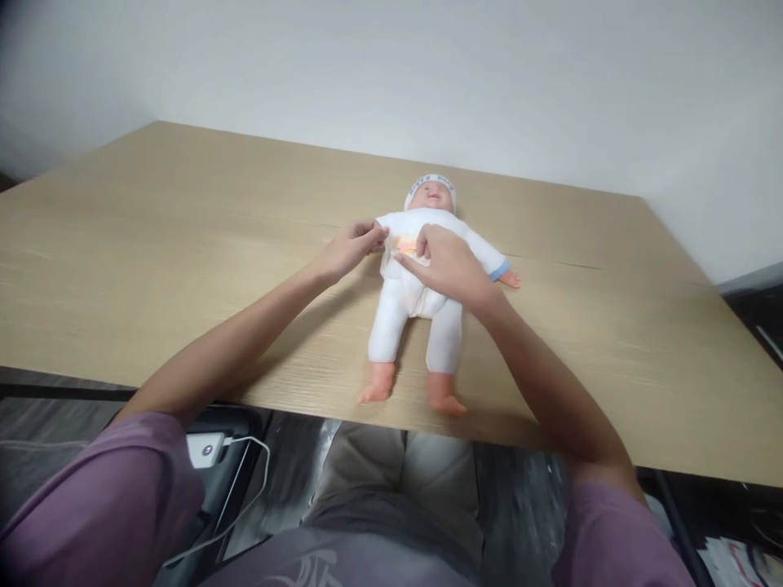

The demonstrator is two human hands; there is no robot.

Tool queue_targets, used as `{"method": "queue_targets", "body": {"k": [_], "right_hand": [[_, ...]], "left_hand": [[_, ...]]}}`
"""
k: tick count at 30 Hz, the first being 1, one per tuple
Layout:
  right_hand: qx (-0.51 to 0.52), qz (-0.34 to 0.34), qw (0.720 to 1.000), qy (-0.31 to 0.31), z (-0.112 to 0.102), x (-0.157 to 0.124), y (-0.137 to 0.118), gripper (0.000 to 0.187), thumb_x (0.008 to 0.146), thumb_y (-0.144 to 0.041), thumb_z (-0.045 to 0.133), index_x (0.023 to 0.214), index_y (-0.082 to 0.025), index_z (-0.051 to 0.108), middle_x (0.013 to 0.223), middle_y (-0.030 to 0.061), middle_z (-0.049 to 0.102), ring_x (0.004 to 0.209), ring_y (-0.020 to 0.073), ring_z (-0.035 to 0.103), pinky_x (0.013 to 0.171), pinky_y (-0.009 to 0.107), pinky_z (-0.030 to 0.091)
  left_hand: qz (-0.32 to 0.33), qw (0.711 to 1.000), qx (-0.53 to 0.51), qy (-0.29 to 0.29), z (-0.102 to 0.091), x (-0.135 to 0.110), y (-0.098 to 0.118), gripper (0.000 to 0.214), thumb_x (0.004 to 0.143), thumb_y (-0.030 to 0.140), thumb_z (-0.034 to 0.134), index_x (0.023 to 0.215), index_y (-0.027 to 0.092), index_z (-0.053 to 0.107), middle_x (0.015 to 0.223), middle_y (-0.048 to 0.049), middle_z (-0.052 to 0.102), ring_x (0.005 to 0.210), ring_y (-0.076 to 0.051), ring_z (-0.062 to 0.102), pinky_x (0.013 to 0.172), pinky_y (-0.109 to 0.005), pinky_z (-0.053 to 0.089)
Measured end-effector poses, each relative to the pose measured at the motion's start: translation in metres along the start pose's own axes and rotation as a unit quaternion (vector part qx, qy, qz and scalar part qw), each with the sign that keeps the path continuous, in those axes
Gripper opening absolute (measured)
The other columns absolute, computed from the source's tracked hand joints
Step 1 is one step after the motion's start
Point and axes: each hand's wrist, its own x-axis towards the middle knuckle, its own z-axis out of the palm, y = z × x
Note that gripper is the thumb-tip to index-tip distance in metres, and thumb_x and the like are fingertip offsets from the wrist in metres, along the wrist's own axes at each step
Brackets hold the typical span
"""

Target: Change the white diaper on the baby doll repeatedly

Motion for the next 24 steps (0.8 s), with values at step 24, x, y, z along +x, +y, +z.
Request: {"method": "queue_targets", "body": {"k": [24], "right_hand": [[0.043, -0.039, 0.984, 0.168, 0.016, -0.012, 0.003, 0.025, 0.097, -0.003, 0.056, 0.101, -0.028, 0.052, 0.109, 0.0072, 0.065, 0.105, 0.0275, 0.06, 0.099, 0.044, 0.052]], "left_hand": [[0.155, 0.966, 0.11, 0.173, 0.023, -0.009, -0.03, 0.034, 0.108, 0.056, 0.07, 0.122, 0.025, 0.065, 0.119, -0.0067, 0.069, 0.091, -0.018, 0.061, 0.084, -0.034, 0.051]]}}
